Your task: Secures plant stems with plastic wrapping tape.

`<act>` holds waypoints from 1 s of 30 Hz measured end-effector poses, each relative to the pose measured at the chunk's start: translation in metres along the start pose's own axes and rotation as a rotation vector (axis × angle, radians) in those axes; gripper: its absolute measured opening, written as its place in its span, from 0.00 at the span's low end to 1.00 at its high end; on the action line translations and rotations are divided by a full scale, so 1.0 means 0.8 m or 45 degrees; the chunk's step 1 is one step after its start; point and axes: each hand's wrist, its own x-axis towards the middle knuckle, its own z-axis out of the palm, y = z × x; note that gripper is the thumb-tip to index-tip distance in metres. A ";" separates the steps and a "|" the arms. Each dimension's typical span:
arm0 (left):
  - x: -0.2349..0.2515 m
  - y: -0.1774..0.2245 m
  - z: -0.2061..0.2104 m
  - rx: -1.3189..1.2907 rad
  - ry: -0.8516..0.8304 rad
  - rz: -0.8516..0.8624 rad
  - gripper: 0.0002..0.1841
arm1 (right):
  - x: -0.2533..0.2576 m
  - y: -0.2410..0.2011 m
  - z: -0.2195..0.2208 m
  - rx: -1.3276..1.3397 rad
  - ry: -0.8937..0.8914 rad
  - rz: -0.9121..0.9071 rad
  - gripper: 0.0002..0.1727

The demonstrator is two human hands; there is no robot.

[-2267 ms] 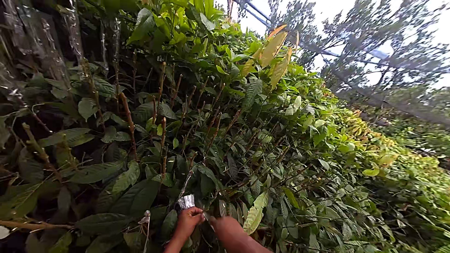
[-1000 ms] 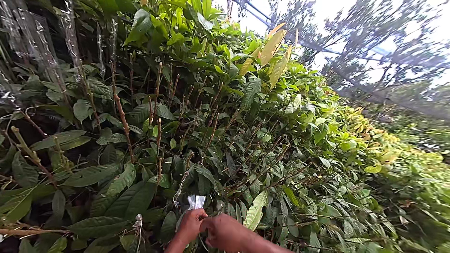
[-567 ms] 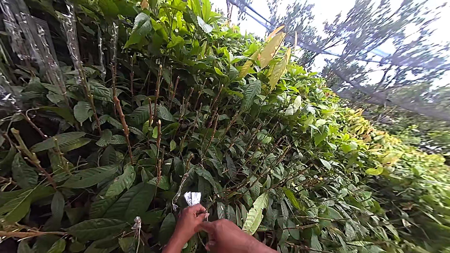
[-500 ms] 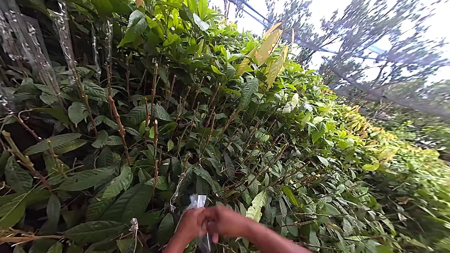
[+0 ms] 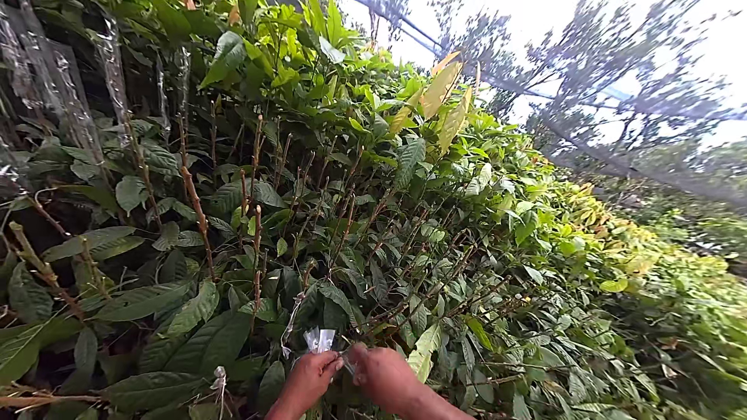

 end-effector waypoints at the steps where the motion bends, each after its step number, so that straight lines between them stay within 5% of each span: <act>1: 0.001 0.012 -0.001 0.047 -0.033 -0.070 0.17 | -0.005 -0.014 -0.003 0.085 0.008 -0.059 0.18; 4: -0.003 0.027 0.008 0.140 -0.175 -0.083 0.18 | 0.025 0.001 -0.027 0.424 -0.035 -0.266 0.17; 7: -0.007 0.011 0.011 -0.020 -0.016 0.105 0.16 | 0.051 0.040 -0.029 0.211 -0.086 -0.129 0.24; 10: -0.004 0.016 0.007 -0.080 0.118 0.052 0.16 | 0.037 0.031 -0.002 0.154 0.020 -0.003 0.19; 17: 0.010 0.027 -0.002 -0.013 0.015 -0.035 0.17 | -0.008 0.029 -0.026 0.869 0.069 -0.259 0.18; 21: 0.008 0.025 -0.005 -0.049 0.024 0.069 0.15 | 0.008 0.034 -0.029 0.082 0.153 -0.032 0.24; 26: 0.008 0.038 -0.005 -0.024 -0.069 0.029 0.16 | 0.005 0.027 -0.032 0.530 0.170 -0.203 0.18; 28: 0.011 0.037 -0.011 -0.056 -0.116 0.087 0.16 | 0.010 0.035 -0.034 0.201 0.176 -0.125 0.24; 30: 0.012 0.039 -0.014 -0.160 -0.124 0.096 0.16 | 0.007 0.025 -0.022 -0.096 0.201 -0.090 0.18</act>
